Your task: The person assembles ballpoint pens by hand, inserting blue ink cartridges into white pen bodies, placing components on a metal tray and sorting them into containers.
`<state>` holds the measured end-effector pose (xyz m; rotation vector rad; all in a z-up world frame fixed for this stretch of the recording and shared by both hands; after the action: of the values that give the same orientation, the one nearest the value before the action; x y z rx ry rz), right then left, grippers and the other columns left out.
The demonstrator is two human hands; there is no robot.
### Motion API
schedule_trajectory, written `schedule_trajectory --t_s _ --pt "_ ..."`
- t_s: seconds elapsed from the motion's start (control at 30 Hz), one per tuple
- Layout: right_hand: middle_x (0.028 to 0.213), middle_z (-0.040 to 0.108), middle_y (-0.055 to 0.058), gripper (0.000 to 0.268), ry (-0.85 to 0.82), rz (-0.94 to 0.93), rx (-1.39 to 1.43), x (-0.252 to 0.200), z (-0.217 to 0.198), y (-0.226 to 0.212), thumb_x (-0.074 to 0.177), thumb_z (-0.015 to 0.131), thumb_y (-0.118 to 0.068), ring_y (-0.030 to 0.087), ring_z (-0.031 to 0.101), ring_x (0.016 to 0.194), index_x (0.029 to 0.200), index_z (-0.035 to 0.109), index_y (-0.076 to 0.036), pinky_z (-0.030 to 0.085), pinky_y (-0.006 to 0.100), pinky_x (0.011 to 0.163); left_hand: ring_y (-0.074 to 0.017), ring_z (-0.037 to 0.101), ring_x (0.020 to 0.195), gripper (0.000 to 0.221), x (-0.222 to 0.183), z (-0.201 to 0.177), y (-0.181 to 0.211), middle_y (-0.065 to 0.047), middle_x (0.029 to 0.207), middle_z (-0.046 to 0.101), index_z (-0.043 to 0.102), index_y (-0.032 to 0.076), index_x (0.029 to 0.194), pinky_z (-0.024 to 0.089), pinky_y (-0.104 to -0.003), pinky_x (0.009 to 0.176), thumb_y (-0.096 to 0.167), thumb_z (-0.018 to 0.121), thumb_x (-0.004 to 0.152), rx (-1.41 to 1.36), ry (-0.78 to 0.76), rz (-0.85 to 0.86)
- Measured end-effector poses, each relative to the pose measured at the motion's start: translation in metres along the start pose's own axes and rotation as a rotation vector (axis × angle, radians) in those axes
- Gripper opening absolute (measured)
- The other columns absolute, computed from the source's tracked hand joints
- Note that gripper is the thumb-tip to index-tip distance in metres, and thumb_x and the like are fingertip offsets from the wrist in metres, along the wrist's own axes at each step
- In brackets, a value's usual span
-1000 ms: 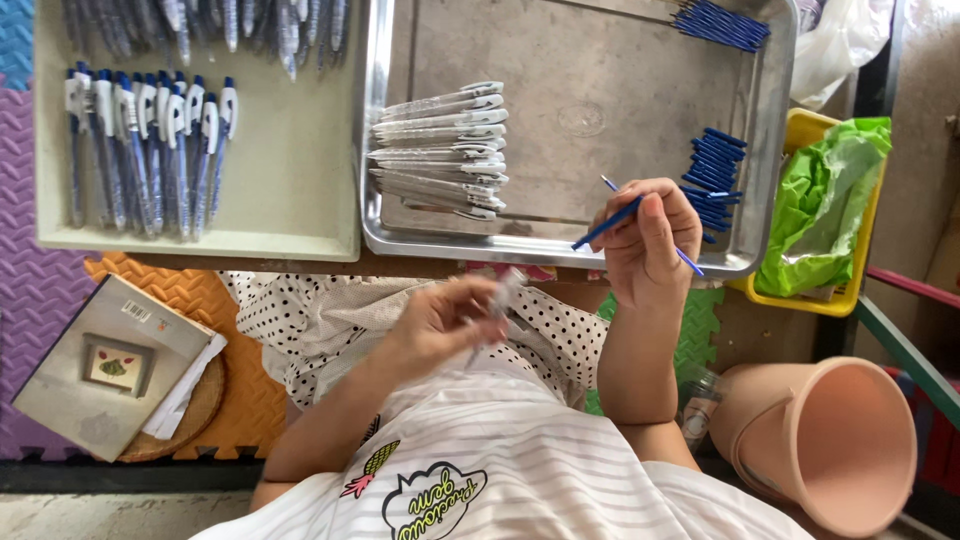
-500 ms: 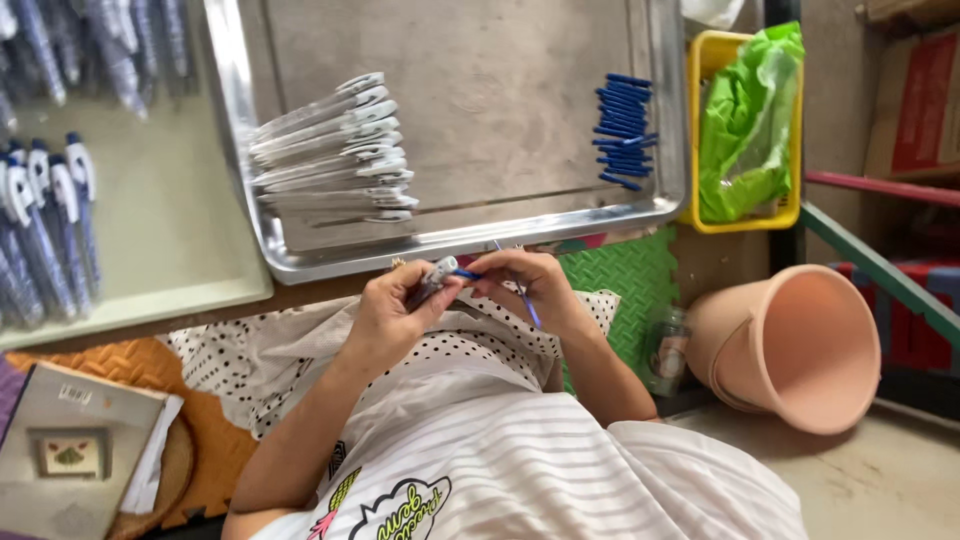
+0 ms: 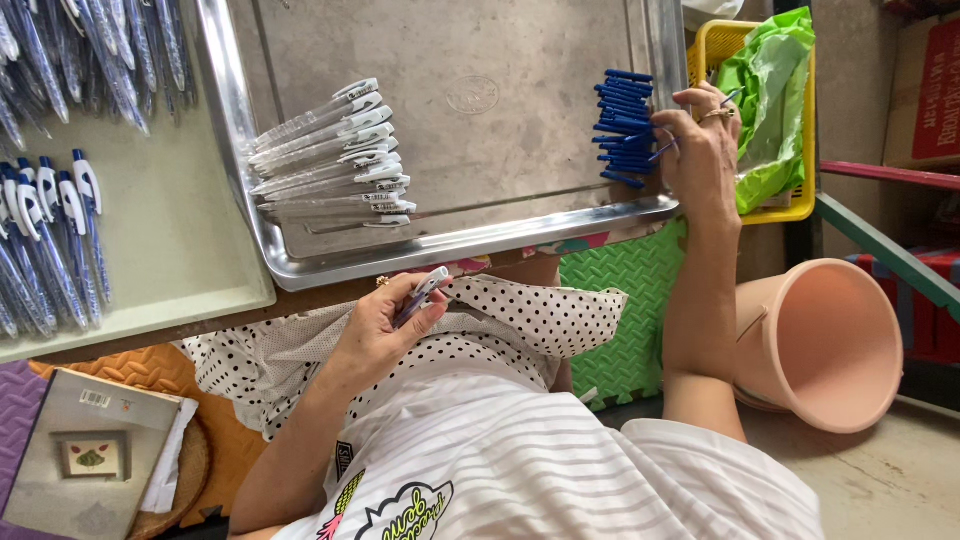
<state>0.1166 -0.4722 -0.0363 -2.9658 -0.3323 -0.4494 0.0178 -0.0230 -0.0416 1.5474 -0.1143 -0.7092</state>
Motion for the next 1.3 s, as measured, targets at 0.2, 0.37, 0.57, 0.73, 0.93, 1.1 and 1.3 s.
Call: schedule_trajectory --t_s 0.2,0.37,0.57,0.73,0.93,1.1,1.3 --pt "0.135 0.073 0.014 0.035 -0.065 -0.128 0.01 -0.004 -0.003 -0.019 0.106 0.067 0.008 0.04 0.061 0.139 0.138 0.077 -0.003 0.026 0.054 0.123 -0.0052 0.042 0.064 0.037 -0.004 -0.004 -0.006 0.005 0.095 0.064 0.074 0.011 0.13 0.037 -0.019 0.055 0.032 0.07 0.099 -0.002 -0.008 0.027" --pt "0.12 0.075 0.006 0.023 0.069 -0.143 -0.03 -0.006 0.025 0.006 0.103 0.086 -0.013 0.025 0.069 0.125 0.126 0.082 -0.015 0.034 0.044 0.122 -0.0069 0.053 0.066 0.014 -0.011 -0.007 0.003 -0.004 0.088 0.065 0.075 0.007 0.107 0.046 -0.023 0.062 0.019 0.076 0.099 -0.08 0.05 0.167" --pt "0.123 0.075 0.008 0.025 0.091 -0.126 -0.04 -0.004 0.017 -0.006 0.105 0.092 -0.021 0.025 0.069 0.126 0.128 0.083 -0.012 0.032 0.046 0.122 -0.0133 0.062 0.078 0.026 -0.008 -0.013 0.007 -0.01 0.097 0.069 0.073 0.006 0.123 0.053 -0.028 0.07 0.016 0.072 0.099 -0.043 0.055 0.242" --pt "0.12 0.076 0.008 0.011 0.116 -0.14 -0.067 -0.006 0.014 -0.033 0.112 0.084 -0.019 0.024 0.071 0.123 0.119 0.085 -0.011 0.039 0.041 0.118 -0.0212 0.073 0.095 0.043 -0.007 -0.015 0.018 -0.018 0.11 0.071 0.065 0.003 0.145 0.061 -0.036 0.081 0.008 0.063 0.103 -0.006 0.061 0.343" --pt "0.126 0.071 0.02 0.025 0.219 -0.089 0.525 0.006 -0.021 -0.138 0.115 0.064 -0.017 0.041 0.068 0.121 0.132 0.076 -0.001 0.046 0.05 0.11 -0.0209 0.069 0.07 0.05 -0.009 -0.016 0.027 -0.018 0.092 0.075 0.053 0.006 0.156 0.062 -0.037 0.069 0.007 0.057 0.106 0.101 -0.017 0.346" --pt "0.089 0.077 0.017 0.037 -0.294 -0.075 1.366 -0.004 0.004 -0.242 0.09 0.081 -0.007 0.023 0.08 0.077 0.122 0.072 0.007 0.066 0.036 0.07 -0.0393 0.076 0.081 0.044 0.001 -0.019 0.035 -0.016 0.094 0.08 0.062 0.014 0.148 0.061 -0.047 0.072 0.015 0.062 0.105 0.626 0.077 0.421" --pt "0.096 0.076 0.03 0.028 -0.16 0.567 2.034 -0.035 0.095 -0.227 0.103 0.062 -0.001 0.036 0.081 0.085 0.125 0.06 0.016 0.071 0.043 0.076 -0.0203 0.074 0.081 0.076 -0.02 -0.059 0.071 -0.017 0.104 0.08 0.055 0.016 0.156 0.063 -0.034 0.074 0.05 0.078 0.092 0.173 0.156 0.473"
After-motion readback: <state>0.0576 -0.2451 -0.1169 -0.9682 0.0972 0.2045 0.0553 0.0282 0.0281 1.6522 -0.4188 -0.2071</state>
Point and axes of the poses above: each hand's wrist, its own x-axis towards the middle knuckle, its own z-axis out of the palm, y = z × x, the point moved 4 cm from there along x, towards the middle knuckle
